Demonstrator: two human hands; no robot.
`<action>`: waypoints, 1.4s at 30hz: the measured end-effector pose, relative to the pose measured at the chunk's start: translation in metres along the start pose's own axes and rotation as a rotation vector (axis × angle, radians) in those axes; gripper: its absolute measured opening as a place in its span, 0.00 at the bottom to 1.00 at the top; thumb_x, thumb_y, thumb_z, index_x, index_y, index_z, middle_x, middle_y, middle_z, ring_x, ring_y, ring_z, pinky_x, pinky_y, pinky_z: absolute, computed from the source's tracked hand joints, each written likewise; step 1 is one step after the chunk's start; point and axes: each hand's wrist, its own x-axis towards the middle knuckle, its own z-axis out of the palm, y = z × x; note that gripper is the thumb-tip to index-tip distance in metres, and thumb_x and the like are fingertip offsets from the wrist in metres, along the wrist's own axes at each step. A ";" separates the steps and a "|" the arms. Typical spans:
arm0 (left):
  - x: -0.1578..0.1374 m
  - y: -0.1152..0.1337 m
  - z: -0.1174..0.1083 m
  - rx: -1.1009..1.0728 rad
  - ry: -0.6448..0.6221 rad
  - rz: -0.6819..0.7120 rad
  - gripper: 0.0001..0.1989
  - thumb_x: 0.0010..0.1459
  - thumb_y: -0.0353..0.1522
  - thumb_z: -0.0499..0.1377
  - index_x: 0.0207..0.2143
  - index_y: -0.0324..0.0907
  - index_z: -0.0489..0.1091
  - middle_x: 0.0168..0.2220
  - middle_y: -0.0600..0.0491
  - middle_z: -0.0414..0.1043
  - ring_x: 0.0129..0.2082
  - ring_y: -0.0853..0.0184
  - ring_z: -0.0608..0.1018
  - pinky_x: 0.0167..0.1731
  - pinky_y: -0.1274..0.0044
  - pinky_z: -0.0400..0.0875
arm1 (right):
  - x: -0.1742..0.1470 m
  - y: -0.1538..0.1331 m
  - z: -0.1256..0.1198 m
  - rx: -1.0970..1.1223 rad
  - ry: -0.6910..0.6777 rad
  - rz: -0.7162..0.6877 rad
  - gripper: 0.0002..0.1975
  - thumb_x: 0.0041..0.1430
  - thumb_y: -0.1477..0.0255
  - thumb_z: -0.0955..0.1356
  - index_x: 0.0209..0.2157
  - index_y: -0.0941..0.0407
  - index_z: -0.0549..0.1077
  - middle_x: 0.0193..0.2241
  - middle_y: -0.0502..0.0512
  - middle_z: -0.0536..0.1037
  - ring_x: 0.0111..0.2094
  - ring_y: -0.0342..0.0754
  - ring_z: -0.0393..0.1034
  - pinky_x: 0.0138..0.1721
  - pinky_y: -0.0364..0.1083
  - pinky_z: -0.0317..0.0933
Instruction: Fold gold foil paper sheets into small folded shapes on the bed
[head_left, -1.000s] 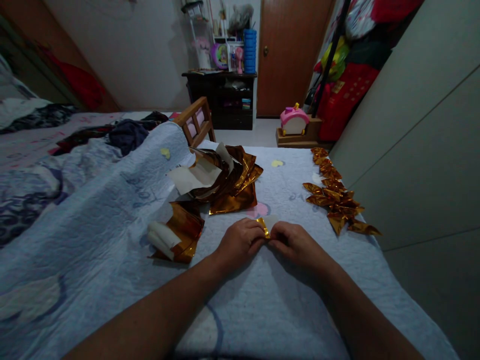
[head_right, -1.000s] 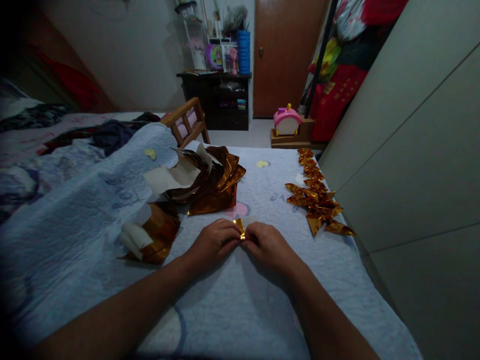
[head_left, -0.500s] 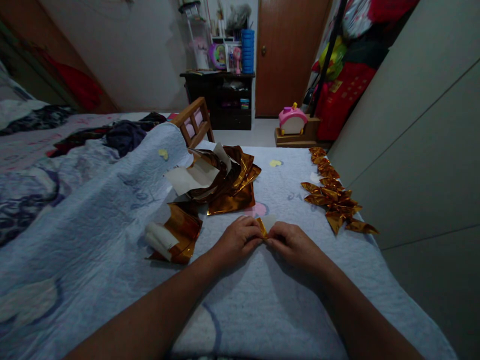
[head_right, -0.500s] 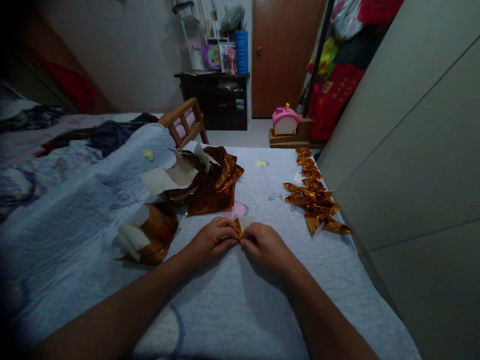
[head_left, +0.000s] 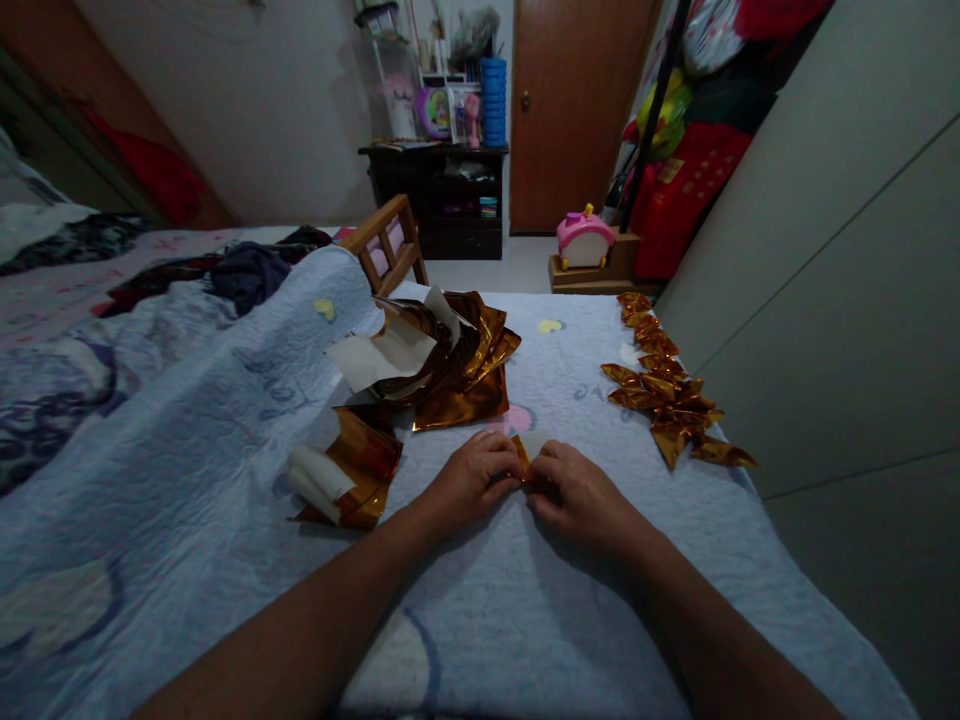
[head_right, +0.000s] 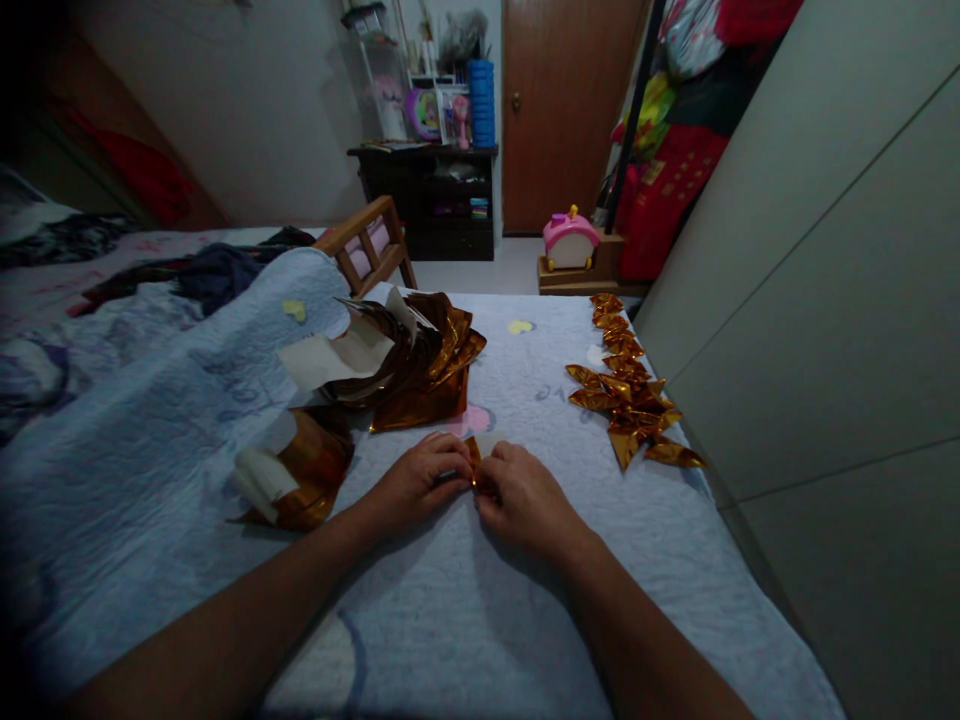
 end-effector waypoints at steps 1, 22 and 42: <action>0.000 -0.001 0.000 0.002 -0.002 0.007 0.04 0.63 0.28 0.61 0.35 0.42 0.75 0.39 0.50 0.75 0.44 0.63 0.74 0.47 0.71 0.68 | 0.000 0.001 0.001 -0.015 0.005 -0.008 0.07 0.56 0.82 0.67 0.34 0.57 0.76 0.33 0.53 0.71 0.37 0.46 0.65 0.38 0.44 0.57; -0.003 0.005 0.004 0.163 0.013 0.081 0.05 0.63 0.28 0.58 0.36 0.40 0.75 0.38 0.48 0.77 0.39 0.62 0.76 0.42 0.70 0.70 | 0.001 0.008 0.003 -0.026 0.046 -0.059 0.07 0.60 0.80 0.66 0.33 0.58 0.76 0.34 0.55 0.75 0.39 0.47 0.68 0.42 0.45 0.60; 0.000 0.015 0.003 0.122 -0.014 -0.198 0.03 0.63 0.29 0.59 0.35 0.41 0.72 0.39 0.49 0.70 0.43 0.60 0.71 0.46 0.68 0.67 | 0.004 0.012 -0.002 -0.015 0.012 0.112 0.08 0.65 0.76 0.65 0.34 0.58 0.75 0.33 0.55 0.78 0.34 0.46 0.69 0.37 0.44 0.57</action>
